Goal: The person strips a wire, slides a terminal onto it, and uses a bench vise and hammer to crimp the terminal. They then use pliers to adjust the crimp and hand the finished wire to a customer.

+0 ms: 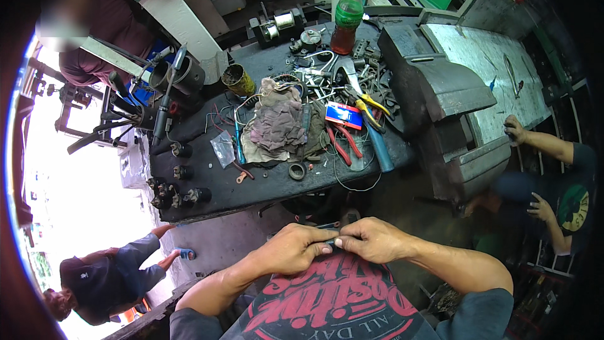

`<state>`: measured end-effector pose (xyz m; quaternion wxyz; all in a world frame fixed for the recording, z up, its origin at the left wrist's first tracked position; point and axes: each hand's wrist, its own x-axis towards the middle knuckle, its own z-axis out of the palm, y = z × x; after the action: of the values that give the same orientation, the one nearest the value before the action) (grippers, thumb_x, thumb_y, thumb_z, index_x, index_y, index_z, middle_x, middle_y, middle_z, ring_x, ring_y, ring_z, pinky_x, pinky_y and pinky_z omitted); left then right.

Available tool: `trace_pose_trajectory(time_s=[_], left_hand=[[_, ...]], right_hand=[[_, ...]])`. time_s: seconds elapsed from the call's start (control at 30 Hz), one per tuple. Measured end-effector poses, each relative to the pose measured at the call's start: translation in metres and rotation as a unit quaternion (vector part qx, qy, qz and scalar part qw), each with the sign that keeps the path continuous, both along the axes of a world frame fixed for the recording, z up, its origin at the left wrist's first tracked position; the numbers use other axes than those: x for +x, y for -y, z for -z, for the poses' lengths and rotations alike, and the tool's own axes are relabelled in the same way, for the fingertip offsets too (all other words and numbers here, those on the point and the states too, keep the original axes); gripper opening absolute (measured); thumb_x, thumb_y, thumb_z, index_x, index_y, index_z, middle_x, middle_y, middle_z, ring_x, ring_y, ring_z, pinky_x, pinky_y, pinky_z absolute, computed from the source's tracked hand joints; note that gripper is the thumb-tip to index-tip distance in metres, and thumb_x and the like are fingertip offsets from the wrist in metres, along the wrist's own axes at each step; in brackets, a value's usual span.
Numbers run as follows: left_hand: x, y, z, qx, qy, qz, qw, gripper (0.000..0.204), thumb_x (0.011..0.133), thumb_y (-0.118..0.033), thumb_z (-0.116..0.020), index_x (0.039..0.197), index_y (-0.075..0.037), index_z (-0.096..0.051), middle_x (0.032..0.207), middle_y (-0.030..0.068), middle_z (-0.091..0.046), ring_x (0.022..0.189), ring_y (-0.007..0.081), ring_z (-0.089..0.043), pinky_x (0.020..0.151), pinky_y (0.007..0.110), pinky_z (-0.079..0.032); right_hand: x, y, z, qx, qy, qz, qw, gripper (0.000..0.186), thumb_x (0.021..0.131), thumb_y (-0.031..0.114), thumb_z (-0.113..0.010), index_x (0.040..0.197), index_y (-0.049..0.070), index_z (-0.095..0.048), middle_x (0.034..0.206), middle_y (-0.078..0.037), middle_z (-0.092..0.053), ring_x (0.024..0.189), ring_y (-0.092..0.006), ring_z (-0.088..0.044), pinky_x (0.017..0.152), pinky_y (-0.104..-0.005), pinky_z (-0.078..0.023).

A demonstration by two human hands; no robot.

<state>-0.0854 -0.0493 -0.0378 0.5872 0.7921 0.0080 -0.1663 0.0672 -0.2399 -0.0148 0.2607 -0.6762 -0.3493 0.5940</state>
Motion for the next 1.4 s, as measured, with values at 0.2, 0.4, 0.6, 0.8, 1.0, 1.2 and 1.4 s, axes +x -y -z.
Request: trace_pose_trajectory(time_s=[0.2, 0.4, 0.6, 0.8, 1.0, 1.2, 1.4], left_hand=[[-0.005, 0.003, -0.002, 0.102, -0.074, 0.058, 0.990, 0.034, 0.098, -0.020, -0.067, 0.129, -0.005, -0.070, 0.112, 0.0230, -0.074, 0.105, 0.0457, -0.069, 0.090, 0.052, -0.054], [-0.011, -0.006, 0.000, 0.109, -0.036, -0.037, 0.993, 0.033, 0.098, -0.021, -0.067, 0.127, -0.006, -0.070, 0.101, 0.0224, -0.074, 0.099, 0.0481, -0.068, 0.085, 0.054, -0.054], [-0.045, -0.063, -0.017, -0.269, -0.205, -0.239, 0.910, 0.035, 0.108, -0.015, -0.061, 0.142, -0.009, -0.064, 0.079, -0.0018, -0.057, 0.064, 0.0048, -0.051, 0.057, 0.023, -0.045], [-0.058, -0.076, -0.026, -0.330, -0.169, -0.289, 0.883, 0.034, 0.112, -0.022, -0.055, 0.141, -0.006, -0.063, 0.085, -0.0016, -0.060, 0.064, 0.0035, -0.052, 0.056, 0.019, -0.042], [-0.072, -0.057, -0.041, -0.434, -0.155, -0.406, 0.789, 0.033, 0.112, -0.022, -0.052, 0.134, 0.001, -0.062, 0.087, 0.0041, -0.062, 0.064, 0.0091, -0.057, 0.051, 0.020, -0.045], [-0.062, -0.049, -0.080, -0.503, -0.054, -0.455, 0.733, 0.032, 0.109, -0.020, -0.058, 0.128, 0.006, -0.059, 0.089, 0.0114, -0.062, 0.058, 0.0167, -0.064, 0.042, 0.026, -0.049], [-0.008, -0.054, -0.096, -0.439, -0.033, -0.486, 0.755, 0.043, 0.108, -0.019, -0.058, 0.140, 0.010, -0.053, 0.091, 0.0098, -0.059, 0.057, 0.0113, -0.052, 0.047, 0.023, -0.042]], right_hand=[[-0.005, -0.014, -0.003, -0.039, 0.065, -0.077, 0.994, 0.031, 0.104, 0.028, -0.060, 0.102, 0.001, -0.074, 0.087, -0.022, -0.073, 0.079, -0.0398, -0.068, 0.074, -0.0486, -0.051], [-0.004, -0.040, 0.004, -0.074, 0.002, -0.025, 0.997, 0.033, 0.106, 0.031, -0.061, 0.100, 0.003, -0.076, 0.082, -0.018, -0.072, 0.076, -0.0258, -0.068, 0.073, -0.0434, -0.053], [0.107, -0.129, 0.030, 0.084, 0.276, 0.072, 0.955, 0.037, 0.102, 0.035, -0.067, 0.116, 0.002, -0.073, 0.099, -0.019, -0.076, 0.095, -0.0301, -0.073, 0.086, -0.0456, -0.056], [0.205, -0.233, 0.105, 0.124, 0.585, 0.077, 0.797, 0.031, 0.092, 0.020, -0.069, 0.113, -0.002, -0.075, 0.118, -0.024, -0.073, 0.112, -0.0411, -0.070, 0.100, -0.0496, -0.054], [0.261, -0.264, 0.141, 0.020, 0.555, -0.012, 0.832, 0.031, 0.089, 0.024, -0.076, 0.112, 0.004, -0.078, 0.112, -0.022, -0.076, 0.106, -0.0396, -0.072, 0.095, -0.0485, -0.055], [0.320, -0.270, 0.078, 0.322, 0.054, 0.353, 0.877, 0.014, 0.102, 0.016, -0.071, 0.105, 0.002, -0.073, 0.086, -0.007, -0.075, 0.077, -0.0158, -0.069, 0.073, -0.0301, -0.056], [0.278, -0.266, 0.007, 0.481, 0.144, 0.268, 0.822, 0.014, 0.103, 0.014, -0.071, 0.107, 0.001, -0.075, 0.086, -0.004, -0.073, 0.074, -0.0087, -0.065, 0.069, -0.0253, -0.053]])
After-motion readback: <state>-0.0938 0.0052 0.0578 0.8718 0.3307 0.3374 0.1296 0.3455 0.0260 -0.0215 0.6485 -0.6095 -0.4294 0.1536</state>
